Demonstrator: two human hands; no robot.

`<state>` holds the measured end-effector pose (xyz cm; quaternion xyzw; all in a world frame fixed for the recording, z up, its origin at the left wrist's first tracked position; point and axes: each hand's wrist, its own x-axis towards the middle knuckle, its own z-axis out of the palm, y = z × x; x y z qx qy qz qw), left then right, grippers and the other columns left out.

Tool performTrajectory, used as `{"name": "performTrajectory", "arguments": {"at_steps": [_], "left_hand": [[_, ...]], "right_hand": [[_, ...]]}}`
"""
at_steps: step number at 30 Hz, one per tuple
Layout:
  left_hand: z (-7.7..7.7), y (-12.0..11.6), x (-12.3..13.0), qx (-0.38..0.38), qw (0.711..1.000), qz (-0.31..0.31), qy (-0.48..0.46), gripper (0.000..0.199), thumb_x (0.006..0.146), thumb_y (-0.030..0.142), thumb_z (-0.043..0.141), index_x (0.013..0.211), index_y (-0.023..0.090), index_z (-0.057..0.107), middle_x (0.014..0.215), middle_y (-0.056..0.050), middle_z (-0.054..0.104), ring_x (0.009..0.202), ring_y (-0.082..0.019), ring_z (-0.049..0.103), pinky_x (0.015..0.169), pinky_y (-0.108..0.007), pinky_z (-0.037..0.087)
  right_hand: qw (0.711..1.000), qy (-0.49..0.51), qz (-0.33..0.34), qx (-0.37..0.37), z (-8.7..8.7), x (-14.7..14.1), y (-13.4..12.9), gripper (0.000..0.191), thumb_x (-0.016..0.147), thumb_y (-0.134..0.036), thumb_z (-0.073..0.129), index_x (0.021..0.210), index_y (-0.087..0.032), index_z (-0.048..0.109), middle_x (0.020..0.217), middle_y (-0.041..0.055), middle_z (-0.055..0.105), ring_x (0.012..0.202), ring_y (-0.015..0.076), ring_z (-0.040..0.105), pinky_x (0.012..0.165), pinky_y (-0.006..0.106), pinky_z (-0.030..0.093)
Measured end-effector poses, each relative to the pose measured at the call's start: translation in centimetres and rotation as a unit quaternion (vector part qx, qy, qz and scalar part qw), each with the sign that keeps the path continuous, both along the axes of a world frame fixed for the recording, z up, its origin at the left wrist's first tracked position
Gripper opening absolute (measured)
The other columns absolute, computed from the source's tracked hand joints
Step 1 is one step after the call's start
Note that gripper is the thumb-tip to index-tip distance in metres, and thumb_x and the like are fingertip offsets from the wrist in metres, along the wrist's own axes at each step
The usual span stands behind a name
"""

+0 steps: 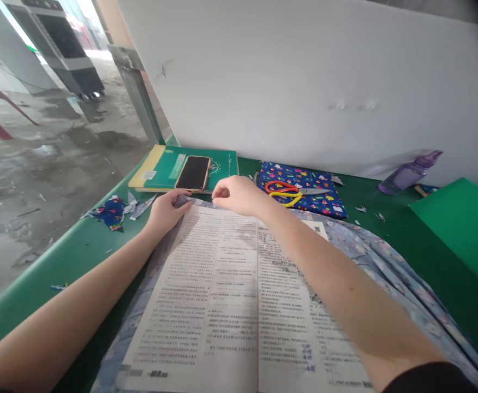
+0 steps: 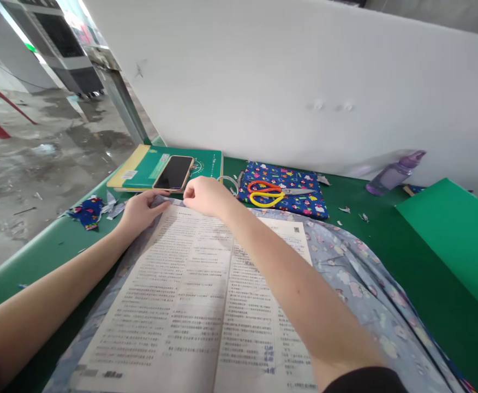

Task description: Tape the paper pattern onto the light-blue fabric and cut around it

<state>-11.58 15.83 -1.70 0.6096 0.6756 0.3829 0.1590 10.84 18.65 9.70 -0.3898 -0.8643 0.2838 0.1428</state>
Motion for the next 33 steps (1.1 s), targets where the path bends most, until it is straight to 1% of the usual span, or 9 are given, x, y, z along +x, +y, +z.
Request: {"name": "performTrajectory", "arguments": {"at_steps": [2,6,9,11,14,19,22,26,33], "left_hand": [[0.0,-0.1,0.0,0.007,1.0,-0.007,-0.008,0.031,0.078,0.039,0.064,0.104,0.023,0.067,0.083,-0.002,0.071,0.065,-0.017,0.061,0.059,-0.026,0.044],[0.1,-0.2,0.0,0.028,0.999,-0.02,-0.023,0.033,0.078,0.04,0.065,0.105,0.022,0.068,0.092,-0.003,0.073,0.078,-0.02,0.065,0.071,-0.029,0.049],[0.3,-0.3,0.2,0.051,0.997,-0.037,-0.049,0.033,0.077,0.039,0.066,0.104,0.021,0.068,0.102,-0.005,0.072,0.092,-0.022,0.066,0.082,-0.031,0.049],[0.4,-0.4,0.3,0.052,0.997,-0.038,-0.05,0.033,0.077,0.038,0.065,0.105,0.02,0.068,0.101,-0.005,0.072,0.089,-0.021,0.066,0.08,-0.03,0.05],[0.6,-0.5,0.4,0.03,0.999,-0.026,-0.036,0.033,0.078,0.038,0.064,0.107,0.022,0.068,0.092,-0.002,0.072,0.071,-0.017,0.063,0.064,-0.026,0.047],[0.3,-0.3,0.3,-0.005,0.999,-0.014,-0.039,0.036,0.079,0.042,0.061,0.109,0.023,0.066,0.076,0.002,0.068,0.045,-0.011,0.049,0.047,-0.024,0.038],[-0.1,0.1,0.0,-0.004,1.0,0.0,-0.017,0.034,0.078,0.041,0.062,0.105,0.021,0.067,0.073,0.001,0.068,0.049,-0.013,0.052,0.05,-0.025,0.039],[-0.3,0.4,-0.1,0.002,1.0,0.02,0.003,0.03,0.076,0.04,0.063,0.098,0.021,0.069,0.079,-0.002,0.071,0.067,-0.018,0.062,0.057,-0.025,0.042],[-0.3,0.4,0.2,-0.02,0.999,0.043,-0.008,0.028,0.077,0.042,0.062,0.094,0.021,0.068,0.066,-0.001,0.068,0.052,-0.016,0.056,0.053,-0.027,0.04]], "right_hand": [[0.998,0.055,-0.025,-0.005,-1.5,-1.2,-0.1,0.007,0.078,-0.018,0.06,0.079,-0.018,0.068,0.083,0.0037,0.071,0.075,0.016,0.063,0.067,0.03,0.046],[0.995,0.064,-0.075,-0.021,-5.5,-4.3,-0.2,0.01,0.08,-0.023,0.059,0.083,-0.019,0.067,0.086,0.0043,0.071,0.079,0.0182,0.063,0.068,0.03,0.046],[0.992,0.057,-0.108,0.023,-8.0,-5.6,-0.2,0.013,0.084,-0.023,0.054,0.088,-0.019,0.066,0.09,0.0059,0.07,0.084,0.021,0.063,0.069,0.032,0.046],[0.987,0.066,-0.126,0.069,-9.4,-5.8,-0.4,0.014,0.086,-0.021,0.051,0.091,-0.019,0.064,0.093,0.007,0.069,0.087,0.0216,0.062,0.071,0.033,0.046],[0.981,0.078,-0.122,0.132,-10.9,-5.5,-0.9,0.014,0.086,-0.018,0.051,0.095,-0.017,0.06,0.097,0.0088,0.066,0.093,0.0225,0.058,0.078,0.034,0.045],[0.981,0.068,-0.105,0.151,-11.8,-5.4,-1.6,0.015,0.084,-0.015,0.051,0.097,-0.017,0.058,0.104,0.0106,0.061,0.101,0.0244,0.053,0.086,0.037,0.043],[0.981,0.062,-0.105,0.148,-11.8,-5.6,-1.7,0.014,0.083,-0.014,0.052,0.095,-0.017,0.058,0.105,0.011,0.059,0.102,0.0246,0.053,0.088,0.037,0.043],[0.982,0.066,-0.111,0.138,-11.9,-5.5,-1.7,0.015,0.083,-0.015,0.053,0.096,-0.016,0.058,0.107,0.0108,0.058,0.102,0.0238,0.052,0.089,0.036,0.042],[0.981,0.076,-0.095,0.152,-12.1,-5.2,-2.0,0.024,0.082,-0.014,0.051,0.106,-0.012,0.058,0.111,0.0134,0.057,0.106,0.0252,0.05,0.09,0.038,0.042]]}}
